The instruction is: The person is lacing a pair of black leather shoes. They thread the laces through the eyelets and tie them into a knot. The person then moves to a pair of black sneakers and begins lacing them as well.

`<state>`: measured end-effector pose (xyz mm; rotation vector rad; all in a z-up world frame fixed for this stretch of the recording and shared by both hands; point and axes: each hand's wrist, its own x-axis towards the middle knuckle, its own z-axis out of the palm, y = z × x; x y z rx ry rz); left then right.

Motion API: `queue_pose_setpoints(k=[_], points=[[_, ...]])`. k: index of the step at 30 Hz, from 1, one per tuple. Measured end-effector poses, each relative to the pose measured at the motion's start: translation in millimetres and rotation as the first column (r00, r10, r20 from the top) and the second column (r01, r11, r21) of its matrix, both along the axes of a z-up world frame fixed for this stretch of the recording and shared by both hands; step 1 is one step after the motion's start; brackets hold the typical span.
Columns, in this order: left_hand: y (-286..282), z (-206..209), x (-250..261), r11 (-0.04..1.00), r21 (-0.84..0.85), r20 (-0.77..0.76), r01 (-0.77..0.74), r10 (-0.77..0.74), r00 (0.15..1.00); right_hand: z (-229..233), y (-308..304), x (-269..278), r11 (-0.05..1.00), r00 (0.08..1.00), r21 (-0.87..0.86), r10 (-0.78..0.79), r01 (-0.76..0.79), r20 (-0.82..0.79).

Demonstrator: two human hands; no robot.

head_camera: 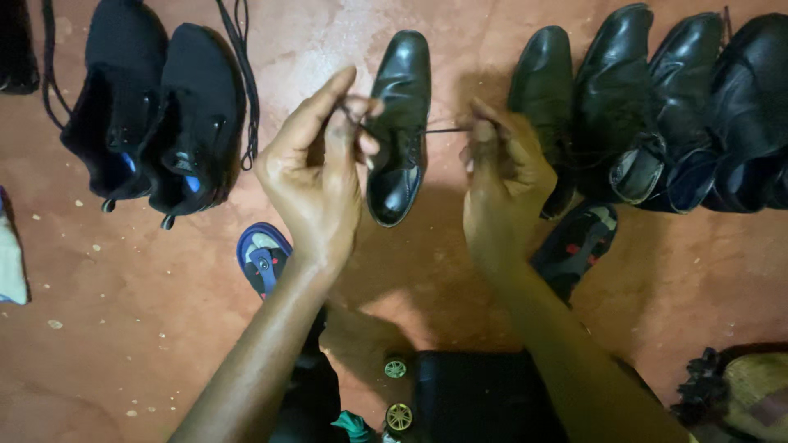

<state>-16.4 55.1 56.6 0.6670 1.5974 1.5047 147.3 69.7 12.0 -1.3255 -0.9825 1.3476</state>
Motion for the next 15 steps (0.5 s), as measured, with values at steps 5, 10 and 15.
queue_pose_setpoints(k=[5,10,15], points=[[13,5,-5,0.991,0.105,-0.125,0.084,-0.07,0.99,5,17,-21,0.976,0.994,0.189,0.108,-0.106,0.004],[10,9,5,0.981,0.051,-0.324,0.185,-0.159,0.933,18,18,-21,0.952,0.969,0.203,0.206,-0.23,0.135],[-13,21,13,0.969,-0.034,-0.57,0.243,-0.219,0.792,38,0,-15,0.884,0.835,0.027,0.43,-0.466,0.342]])
